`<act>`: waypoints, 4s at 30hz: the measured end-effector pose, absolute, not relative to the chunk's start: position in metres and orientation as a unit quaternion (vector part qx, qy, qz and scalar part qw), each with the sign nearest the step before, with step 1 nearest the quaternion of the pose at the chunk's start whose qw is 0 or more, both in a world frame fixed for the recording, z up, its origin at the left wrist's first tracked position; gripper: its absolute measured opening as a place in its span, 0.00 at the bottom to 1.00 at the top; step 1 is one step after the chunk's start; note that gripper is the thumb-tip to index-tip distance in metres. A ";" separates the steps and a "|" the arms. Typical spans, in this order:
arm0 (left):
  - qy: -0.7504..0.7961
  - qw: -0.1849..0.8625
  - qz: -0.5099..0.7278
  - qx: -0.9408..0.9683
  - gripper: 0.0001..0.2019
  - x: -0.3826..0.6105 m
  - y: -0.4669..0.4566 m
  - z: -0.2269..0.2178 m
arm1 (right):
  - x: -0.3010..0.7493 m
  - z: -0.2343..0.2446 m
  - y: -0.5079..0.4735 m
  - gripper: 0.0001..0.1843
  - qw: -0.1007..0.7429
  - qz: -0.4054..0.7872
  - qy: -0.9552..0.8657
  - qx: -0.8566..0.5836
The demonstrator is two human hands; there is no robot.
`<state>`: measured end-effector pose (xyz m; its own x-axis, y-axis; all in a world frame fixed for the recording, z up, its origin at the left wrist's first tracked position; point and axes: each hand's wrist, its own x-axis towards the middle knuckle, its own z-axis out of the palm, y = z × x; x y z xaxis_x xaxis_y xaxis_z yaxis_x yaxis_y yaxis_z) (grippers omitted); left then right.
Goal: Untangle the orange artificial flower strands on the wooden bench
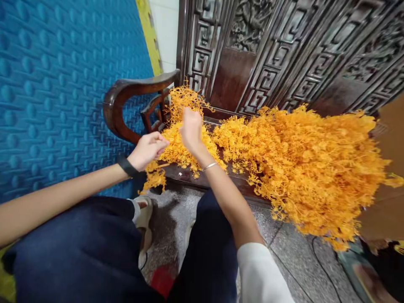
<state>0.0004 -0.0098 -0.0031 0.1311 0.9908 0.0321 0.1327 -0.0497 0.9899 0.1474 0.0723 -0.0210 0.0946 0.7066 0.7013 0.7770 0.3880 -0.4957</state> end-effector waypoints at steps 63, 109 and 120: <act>0.446 0.513 0.397 0.617 0.09 -0.014 -0.020 0.005 | 0.137 0.003 0.037 0.09 0.601 0.367 -0.489 -0.515; 0.398 0.532 0.452 0.595 0.23 -0.040 -0.008 0.002 | 0.159 -0.042 0.068 0.09 0.436 0.124 -0.745 -0.489; 0.413 0.508 0.520 0.548 0.21 -0.038 -0.009 0.006 | 0.131 -0.022 0.012 0.19 0.320 0.327 -0.824 -0.333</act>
